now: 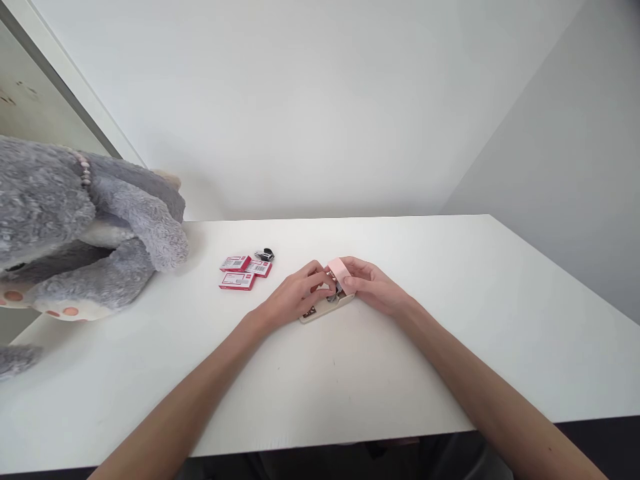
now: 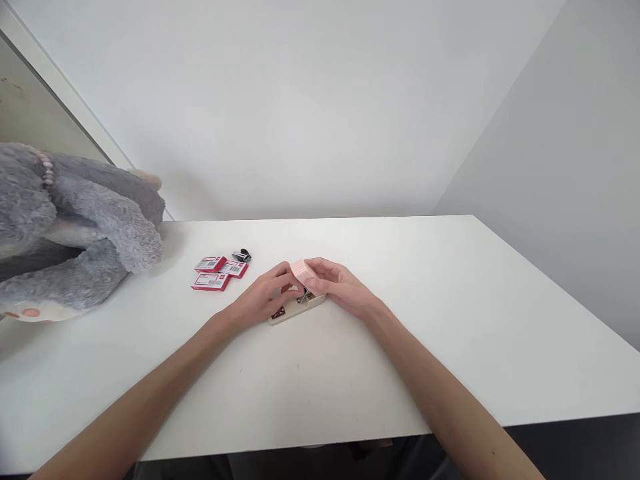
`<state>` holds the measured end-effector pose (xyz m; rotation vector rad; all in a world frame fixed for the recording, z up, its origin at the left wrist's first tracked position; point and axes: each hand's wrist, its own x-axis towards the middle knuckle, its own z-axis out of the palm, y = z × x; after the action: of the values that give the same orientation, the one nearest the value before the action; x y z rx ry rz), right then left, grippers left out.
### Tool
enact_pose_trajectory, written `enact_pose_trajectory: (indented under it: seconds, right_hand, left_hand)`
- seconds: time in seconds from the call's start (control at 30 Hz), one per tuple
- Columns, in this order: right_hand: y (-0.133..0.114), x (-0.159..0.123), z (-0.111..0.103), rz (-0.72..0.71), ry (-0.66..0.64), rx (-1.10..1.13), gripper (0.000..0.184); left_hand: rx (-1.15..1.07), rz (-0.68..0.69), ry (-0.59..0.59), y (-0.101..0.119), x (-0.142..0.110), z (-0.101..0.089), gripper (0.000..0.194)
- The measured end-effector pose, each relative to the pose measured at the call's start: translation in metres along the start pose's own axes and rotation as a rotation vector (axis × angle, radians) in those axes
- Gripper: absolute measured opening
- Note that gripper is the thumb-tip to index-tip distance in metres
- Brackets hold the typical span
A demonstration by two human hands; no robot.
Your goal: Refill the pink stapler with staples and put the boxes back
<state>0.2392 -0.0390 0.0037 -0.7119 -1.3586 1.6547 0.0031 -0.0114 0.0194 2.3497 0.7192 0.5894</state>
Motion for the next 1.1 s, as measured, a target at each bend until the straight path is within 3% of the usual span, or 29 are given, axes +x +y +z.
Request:
enact_pose_trajectory:
  seconds: [0.63,0.83,1.1]
  right_hand:
    - [-0.003,-0.001,0.002,-0.012,-0.009,-0.006,0.035]
    - [-0.003,-0.001,0.001,-0.024,-0.009,-0.016,0.034]
    - [-0.001,-0.001,0.0,-0.005,0.126,-0.008,0.038]
  left_hand:
    - [-0.041,-0.009,-0.01,0.006,0.001,0.002,0.024]
    - [-0.132,-0.038,0.072,0.01,0.002,0.004,0.022]
    - [-0.411,-0.067,0.298,0.006,0.008,0.004,0.026]
